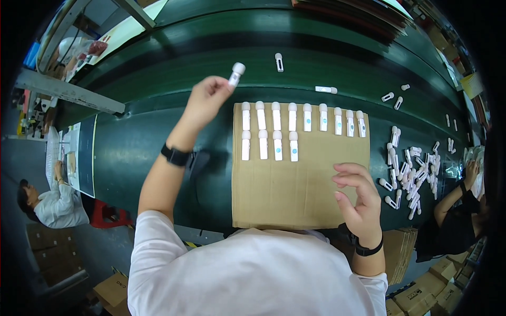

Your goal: The person picks up a white plastic component and a white plastic cap, presses them together, and aligns the assembled units in rows on a cardboard sheet.

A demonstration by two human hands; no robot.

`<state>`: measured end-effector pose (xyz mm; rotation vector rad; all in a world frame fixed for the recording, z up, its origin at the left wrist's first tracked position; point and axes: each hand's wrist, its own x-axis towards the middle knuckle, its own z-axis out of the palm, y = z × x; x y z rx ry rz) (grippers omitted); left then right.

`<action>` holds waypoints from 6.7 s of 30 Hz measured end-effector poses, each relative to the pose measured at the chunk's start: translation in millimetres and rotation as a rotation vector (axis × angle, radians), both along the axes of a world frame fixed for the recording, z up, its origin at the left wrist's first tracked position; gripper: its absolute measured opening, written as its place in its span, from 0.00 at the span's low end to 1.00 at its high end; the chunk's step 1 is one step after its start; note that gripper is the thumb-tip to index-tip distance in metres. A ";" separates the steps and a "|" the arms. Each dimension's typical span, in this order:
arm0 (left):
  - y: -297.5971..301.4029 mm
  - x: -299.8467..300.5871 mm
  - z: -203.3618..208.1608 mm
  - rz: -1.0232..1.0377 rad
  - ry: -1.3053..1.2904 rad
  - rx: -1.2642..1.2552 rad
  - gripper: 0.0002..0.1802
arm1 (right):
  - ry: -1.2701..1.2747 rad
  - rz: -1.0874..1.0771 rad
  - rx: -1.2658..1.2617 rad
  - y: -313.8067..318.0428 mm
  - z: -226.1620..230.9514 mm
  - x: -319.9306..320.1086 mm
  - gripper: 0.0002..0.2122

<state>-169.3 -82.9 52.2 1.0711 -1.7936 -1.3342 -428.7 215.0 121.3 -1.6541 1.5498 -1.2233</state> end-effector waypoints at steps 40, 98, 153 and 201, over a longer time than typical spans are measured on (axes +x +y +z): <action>176.8 -16.2 68.5 -0.351 0.095 -0.509 0.15 | 0.044 0.093 -0.225 -29.9 4.8 44.3 0.15; -98.1 9.6 -47.7 0.381 -0.957 -0.544 0.16 | 0.363 0.073 -0.006 -22.1 -12.0 10.8 0.17; 78.8 26.9 28.2 0.115 0.348 0.023 0.11 | -0.344 -0.093 -0.082 13.2 -19.1 11.0 0.09; 192.2 -5.3 60.5 -0.256 0.154 -0.273 0.13 | -0.180 0.107 -0.192 -9.6 -15.8 29.3 0.12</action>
